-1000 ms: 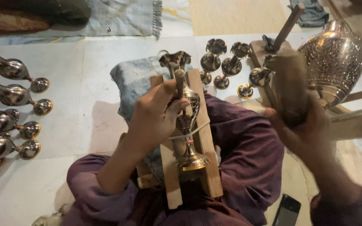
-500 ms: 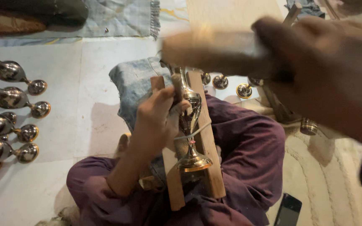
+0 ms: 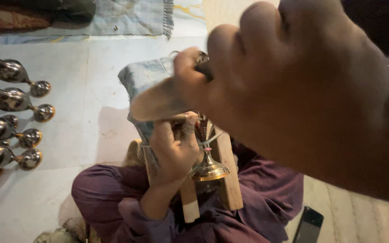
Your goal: The person sits on the floor and uses a hammer and chisel to shape a small brass vase held in a wooden jig. They repeatedly strike the chisel along the vase's body, rotating it to work different sections.
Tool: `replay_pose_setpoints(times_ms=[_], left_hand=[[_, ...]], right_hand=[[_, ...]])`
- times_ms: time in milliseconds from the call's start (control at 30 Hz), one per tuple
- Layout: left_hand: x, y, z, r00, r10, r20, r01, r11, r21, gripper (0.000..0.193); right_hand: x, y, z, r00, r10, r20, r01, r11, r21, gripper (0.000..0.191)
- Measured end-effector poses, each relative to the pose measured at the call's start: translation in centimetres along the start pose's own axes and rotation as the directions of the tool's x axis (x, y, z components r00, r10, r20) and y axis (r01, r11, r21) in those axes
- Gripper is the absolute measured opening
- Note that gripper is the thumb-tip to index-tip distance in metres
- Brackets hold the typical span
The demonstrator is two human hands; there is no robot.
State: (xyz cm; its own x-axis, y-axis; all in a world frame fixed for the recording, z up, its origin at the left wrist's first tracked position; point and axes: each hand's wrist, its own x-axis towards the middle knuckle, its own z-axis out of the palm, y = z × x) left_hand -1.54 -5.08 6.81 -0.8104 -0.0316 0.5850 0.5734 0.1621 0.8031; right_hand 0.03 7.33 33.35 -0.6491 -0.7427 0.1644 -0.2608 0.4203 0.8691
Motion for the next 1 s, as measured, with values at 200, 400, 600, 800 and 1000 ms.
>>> replay_pose_setpoints(times_ms=[200, 400, 600, 800, 1000], left_hand=[[-0.7, -0.3, 1.0, 0.997, -0.046, -0.065, 0.045, 0.999, -0.029, 0.013], [0.4, 0.0, 0.2, 0.992, 0.041, 0.118, -0.058, 0.988, 0.146, 0.018], [3.8, 0.9, -0.3, 0.915, 0.274, 0.296, -0.315, 0.944, 0.097, 0.036], [5.8, 1.4, -1.2, 0.818, 0.388, 0.424, -0.442, 0.897, 0.031, 0.044], [6.2, 1.8, -1.5, 0.789, 0.357, 0.5, -0.469, 0.876, 0.116, 0.033]], right_hand=[[-0.6, 0.1, -0.2, 1.0, -0.018, -0.022, 0.019, 0.998, 0.057, 0.026], [-3.6, 0.3, 3.0, 0.992, 0.069, 0.106, -0.101, 0.941, 0.324, 0.035], [-9.5, -0.3, 5.3, 0.936, 0.174, 0.305, -0.258, 0.93, 0.262, 0.045], [-13.5, -3.0, 7.9, 0.817, 0.424, 0.39, -0.573, 0.671, 0.471, 0.036], [-15.7, -5.3, 7.9, 0.718, 0.546, 0.431, -0.691, 0.484, 0.538, 0.033]])
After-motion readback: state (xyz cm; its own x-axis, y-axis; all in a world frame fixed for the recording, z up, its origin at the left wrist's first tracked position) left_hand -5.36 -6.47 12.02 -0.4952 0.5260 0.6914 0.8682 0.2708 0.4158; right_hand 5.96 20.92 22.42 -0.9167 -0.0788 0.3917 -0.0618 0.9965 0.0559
